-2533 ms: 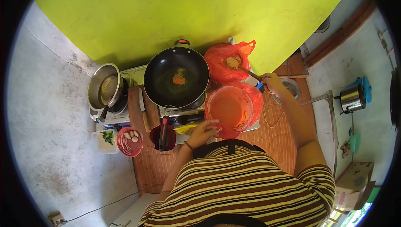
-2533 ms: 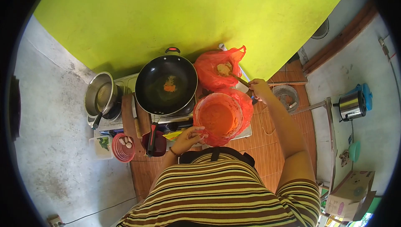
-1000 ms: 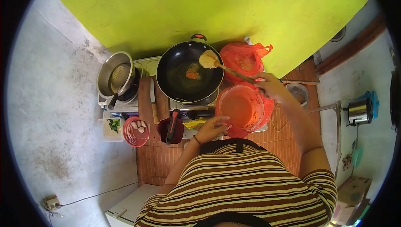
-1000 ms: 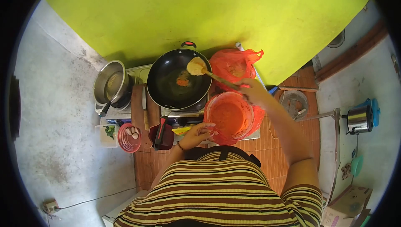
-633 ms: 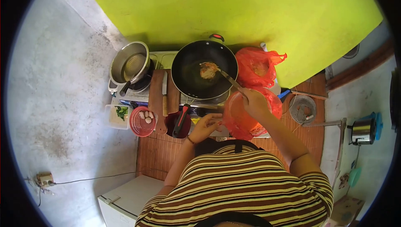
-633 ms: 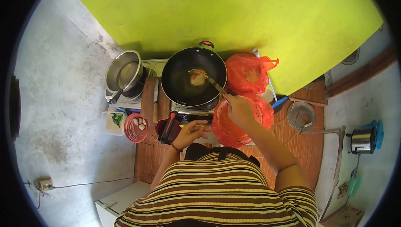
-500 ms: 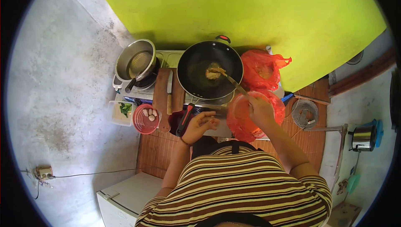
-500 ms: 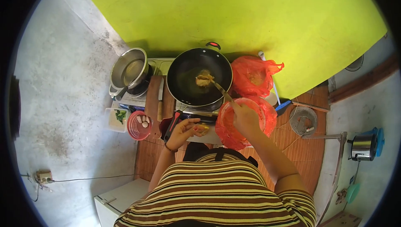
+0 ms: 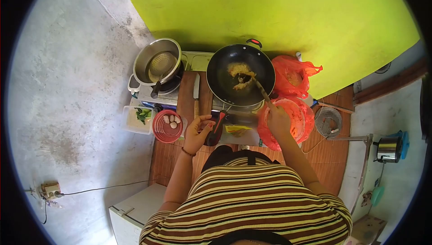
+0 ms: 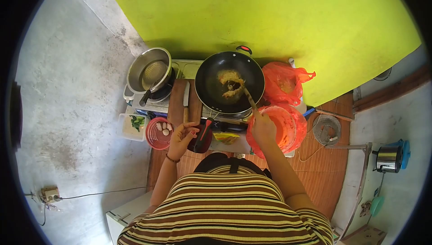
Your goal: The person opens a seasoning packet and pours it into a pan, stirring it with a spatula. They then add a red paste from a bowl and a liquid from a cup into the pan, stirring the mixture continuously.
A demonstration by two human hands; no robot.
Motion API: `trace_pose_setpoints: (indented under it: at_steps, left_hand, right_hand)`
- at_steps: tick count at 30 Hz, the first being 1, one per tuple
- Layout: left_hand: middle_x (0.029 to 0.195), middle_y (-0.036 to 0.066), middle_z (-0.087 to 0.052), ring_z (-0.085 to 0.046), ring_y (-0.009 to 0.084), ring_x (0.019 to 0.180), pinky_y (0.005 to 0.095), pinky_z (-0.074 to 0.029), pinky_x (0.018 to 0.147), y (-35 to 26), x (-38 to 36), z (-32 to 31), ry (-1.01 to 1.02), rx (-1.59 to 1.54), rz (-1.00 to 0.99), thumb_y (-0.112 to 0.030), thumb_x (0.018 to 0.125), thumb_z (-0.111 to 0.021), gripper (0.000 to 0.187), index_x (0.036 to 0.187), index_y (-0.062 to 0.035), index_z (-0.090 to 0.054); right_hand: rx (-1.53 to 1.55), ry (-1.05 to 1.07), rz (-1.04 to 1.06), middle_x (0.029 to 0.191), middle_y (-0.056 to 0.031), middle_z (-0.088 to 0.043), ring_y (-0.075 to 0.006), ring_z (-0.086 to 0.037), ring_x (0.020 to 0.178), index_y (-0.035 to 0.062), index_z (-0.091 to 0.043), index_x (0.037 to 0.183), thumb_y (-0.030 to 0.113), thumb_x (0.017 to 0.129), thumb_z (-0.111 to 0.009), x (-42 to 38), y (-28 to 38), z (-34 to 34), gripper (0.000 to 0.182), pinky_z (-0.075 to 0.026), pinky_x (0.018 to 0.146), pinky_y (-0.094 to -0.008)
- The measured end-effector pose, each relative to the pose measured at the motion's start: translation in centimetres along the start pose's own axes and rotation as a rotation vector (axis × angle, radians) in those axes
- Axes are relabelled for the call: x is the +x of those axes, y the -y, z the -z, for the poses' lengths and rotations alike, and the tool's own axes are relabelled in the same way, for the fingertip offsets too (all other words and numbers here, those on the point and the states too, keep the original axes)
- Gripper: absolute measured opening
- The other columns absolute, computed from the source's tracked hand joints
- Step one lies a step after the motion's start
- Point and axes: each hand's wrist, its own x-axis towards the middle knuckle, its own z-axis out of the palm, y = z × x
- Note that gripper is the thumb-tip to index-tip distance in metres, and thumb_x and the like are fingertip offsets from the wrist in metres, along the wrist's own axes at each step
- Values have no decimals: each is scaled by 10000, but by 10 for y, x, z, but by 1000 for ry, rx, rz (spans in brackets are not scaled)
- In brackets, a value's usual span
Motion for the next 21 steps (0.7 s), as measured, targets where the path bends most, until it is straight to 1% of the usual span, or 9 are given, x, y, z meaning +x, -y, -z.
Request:
trace_pose_setpoints:
  at_steps: [2,4,7,8,11,14,17,20,21]
  left_hand:
    - [1040,129,-645,-630,156,832,256,-495,737,18,-3,5,-47,201,-17,-168,869,-636,384,1195,0,-522]
    - [1061,158,-634,-636,184,837,279,-502,740,28,-6,7,-88,460,-37,-224,849,-661,447,1204,7,-518]
    - [1018,166,-639,-645,176,858,285,-505,736,27,-15,5,1,566,230,-241,836,-684,506,1220,26,-492]
    - [1090,210,-620,-650,258,920,343,-512,758,22,-15,6,78,526,296,-327,833,-658,563,1237,24,-485]
    - [1030,212,-642,-660,262,905,353,-516,752,58,-15,7,168,558,236,-322,842,-645,557,1245,23,-475]
    - [945,185,-665,-673,235,834,336,-523,727,82,-11,7,253,456,260,-289,864,-622,494,1226,17,-483]
    - [901,140,-677,-671,190,766,310,-523,691,89,-12,6,268,294,261,-217,889,-589,391,1196,8,-496]
    - [886,118,-677,-661,155,728,284,-519,669,94,-10,7,291,218,269,-142,900,-565,319,1171,13,-502]
    - [884,116,-677,-659,150,727,282,-518,667,95,-12,7,297,211,265,-137,900,-565,316,1170,15,-501]
  right_hand:
    - [70,-125,46,866,-171,-580,-356,-625,748,188,-558,1229,96,799,-575,14,-4,-35,440,-509,633,-457]
    - [98,-113,72,860,-172,-586,-367,-623,752,179,-569,1212,95,790,-590,9,3,-40,430,-510,655,-459]
    - [97,-20,29,857,-176,-597,-379,-619,767,143,-585,1183,93,783,-599,-16,24,-16,403,-504,689,-459]
    - [86,24,-1,857,-178,-601,-382,-617,773,127,-590,1173,92,781,-599,-25,29,-6,393,-501,699,-458]
    - [381,-126,-32,834,-182,-606,-389,-610,759,100,-601,1146,78,780,-586,-36,16,-11,367,-493,690,-460]
    - [276,-183,-78,816,-196,-606,-387,-608,768,83,-590,1154,59,780,-566,-21,22,-9,376,-487,696,-463]
    - [162,-221,-109,864,-204,-607,-383,-608,789,90,-585,1164,44,785,-546,6,28,-27,384,-494,709,-461]
    - [99,-267,-35,909,-198,-602,-379,-610,817,107,-585,1171,47,787,-543,28,33,-58,391,-504,719,-458]
    - [80,-230,-16,915,-193,-600,-378,-613,816,113,-582,1176,47,785,-546,24,38,-61,398,-507,716,-459]
